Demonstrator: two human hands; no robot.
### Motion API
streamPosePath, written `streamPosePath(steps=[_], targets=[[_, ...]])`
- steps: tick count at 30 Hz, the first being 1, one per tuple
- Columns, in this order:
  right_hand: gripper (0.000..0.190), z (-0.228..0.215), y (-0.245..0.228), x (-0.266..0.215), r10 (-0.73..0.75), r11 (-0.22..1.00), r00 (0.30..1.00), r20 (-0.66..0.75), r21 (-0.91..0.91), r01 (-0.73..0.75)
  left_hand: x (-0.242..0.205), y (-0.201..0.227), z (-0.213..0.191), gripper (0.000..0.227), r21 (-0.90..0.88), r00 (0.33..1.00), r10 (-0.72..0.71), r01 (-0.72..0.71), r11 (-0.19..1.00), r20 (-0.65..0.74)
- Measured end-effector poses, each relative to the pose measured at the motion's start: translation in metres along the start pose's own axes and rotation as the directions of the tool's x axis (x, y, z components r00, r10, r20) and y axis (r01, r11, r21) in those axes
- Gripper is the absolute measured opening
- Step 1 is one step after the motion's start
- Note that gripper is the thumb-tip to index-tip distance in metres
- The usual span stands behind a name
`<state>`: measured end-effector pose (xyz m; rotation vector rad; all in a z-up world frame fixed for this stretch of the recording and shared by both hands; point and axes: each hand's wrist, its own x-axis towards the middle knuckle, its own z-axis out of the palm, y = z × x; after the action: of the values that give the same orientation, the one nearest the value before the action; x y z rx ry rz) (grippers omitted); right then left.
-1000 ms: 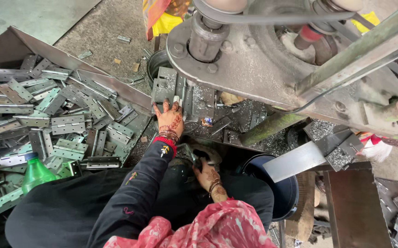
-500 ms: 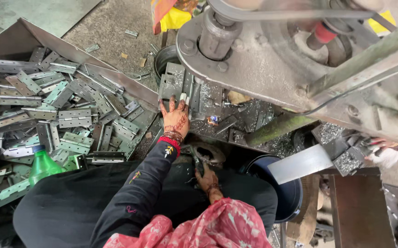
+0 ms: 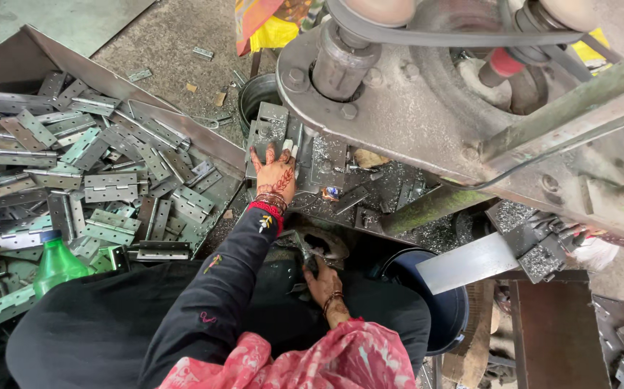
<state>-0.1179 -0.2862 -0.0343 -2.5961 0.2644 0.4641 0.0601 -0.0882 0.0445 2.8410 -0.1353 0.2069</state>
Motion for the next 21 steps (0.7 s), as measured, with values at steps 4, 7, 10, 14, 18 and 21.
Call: streamPosePath(steps=[4, 7, 10, 14, 18, 21], targets=[[0.064, 0.008, 0.003, -0.015, -0.03, 1.0, 0.999, 0.019, 0.004, 0.03, -0.002, 0.002, 0.001, 0.042, 0.015, 0.997, 0.019, -0.018, 1.0, -0.068], [0.07, -0.003, 0.002, -0.011, -0.012, 0.998, 0.999, 0.047, -0.056, 0.015, 0.001, 0.005, 0.0, 0.042, 0.056, 0.999, -0.011, 0.013, 0.998, -0.041], [0.07, -0.007, -0.004, -0.008, -0.018, 0.995, 0.998, 0.065, -0.098, 0.024, -0.003, 0.002, 0.003, 0.04, 0.087, 0.994, -0.006, -0.003, 0.996, 0.106], [0.064, -0.006, -0.001, -0.01, -0.082, 0.99, 0.995, 0.055, -0.113, 0.088, -0.007, 0.002, 0.013, 0.049, 0.025, 0.982, 0.037, -0.033, 0.999, -0.188], [0.068, 0.0, -0.002, -0.008, -0.037, 0.998, 0.999, 0.003, -0.052, 0.037, -0.005, 0.0, 0.013, 0.048, 0.069, 0.997, 0.021, -0.016, 0.997, -0.074], [0.071, 0.002, -0.001, -0.007, -0.019, 1.0, 1.0, 0.025, -0.015, 0.019, 0.0, 0.0, 0.008, 0.044, 0.085, 1.0, -0.002, 0.001, 0.996, 0.014]])
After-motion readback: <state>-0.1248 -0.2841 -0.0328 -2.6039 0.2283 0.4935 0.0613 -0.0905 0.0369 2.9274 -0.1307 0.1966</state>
